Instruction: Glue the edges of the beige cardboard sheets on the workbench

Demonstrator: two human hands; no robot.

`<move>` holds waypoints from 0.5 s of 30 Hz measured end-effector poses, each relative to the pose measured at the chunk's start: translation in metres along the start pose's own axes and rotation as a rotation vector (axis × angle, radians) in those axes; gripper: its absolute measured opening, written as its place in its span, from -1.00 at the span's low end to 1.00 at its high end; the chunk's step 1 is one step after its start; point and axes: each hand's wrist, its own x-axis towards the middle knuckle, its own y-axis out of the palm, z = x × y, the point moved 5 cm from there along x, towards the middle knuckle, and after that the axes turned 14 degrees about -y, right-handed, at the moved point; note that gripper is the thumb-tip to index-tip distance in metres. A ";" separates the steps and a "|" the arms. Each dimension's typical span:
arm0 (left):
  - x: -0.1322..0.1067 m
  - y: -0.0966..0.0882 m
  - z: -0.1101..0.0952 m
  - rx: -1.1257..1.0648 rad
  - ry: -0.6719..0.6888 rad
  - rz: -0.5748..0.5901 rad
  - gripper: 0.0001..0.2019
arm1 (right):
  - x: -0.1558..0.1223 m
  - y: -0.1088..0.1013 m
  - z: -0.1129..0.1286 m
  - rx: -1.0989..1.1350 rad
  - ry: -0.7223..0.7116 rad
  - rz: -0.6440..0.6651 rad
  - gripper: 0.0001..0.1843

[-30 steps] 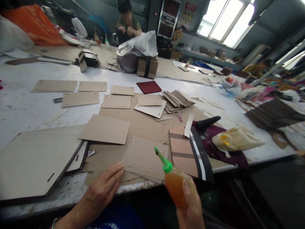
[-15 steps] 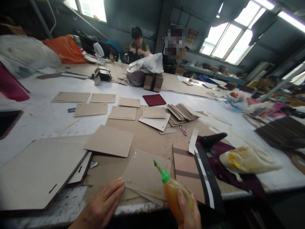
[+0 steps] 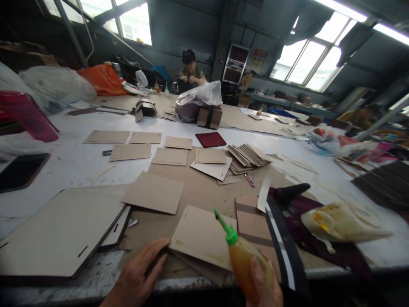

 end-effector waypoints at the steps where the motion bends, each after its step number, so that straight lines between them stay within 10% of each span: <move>1: 0.003 -0.001 0.001 -0.086 -0.125 0.018 -0.72 | -0.002 0.002 0.003 0.028 0.030 -0.032 -0.57; 8: 0.024 0.019 0.006 -0.996 -1.097 0.273 -0.45 | -0.011 0.023 0.025 -0.019 -0.033 -0.122 -0.52; 15: 0.052 0.016 -0.015 -1.151 -1.046 0.555 -0.52 | -0.015 0.035 0.034 -0.081 -0.043 -0.059 -0.46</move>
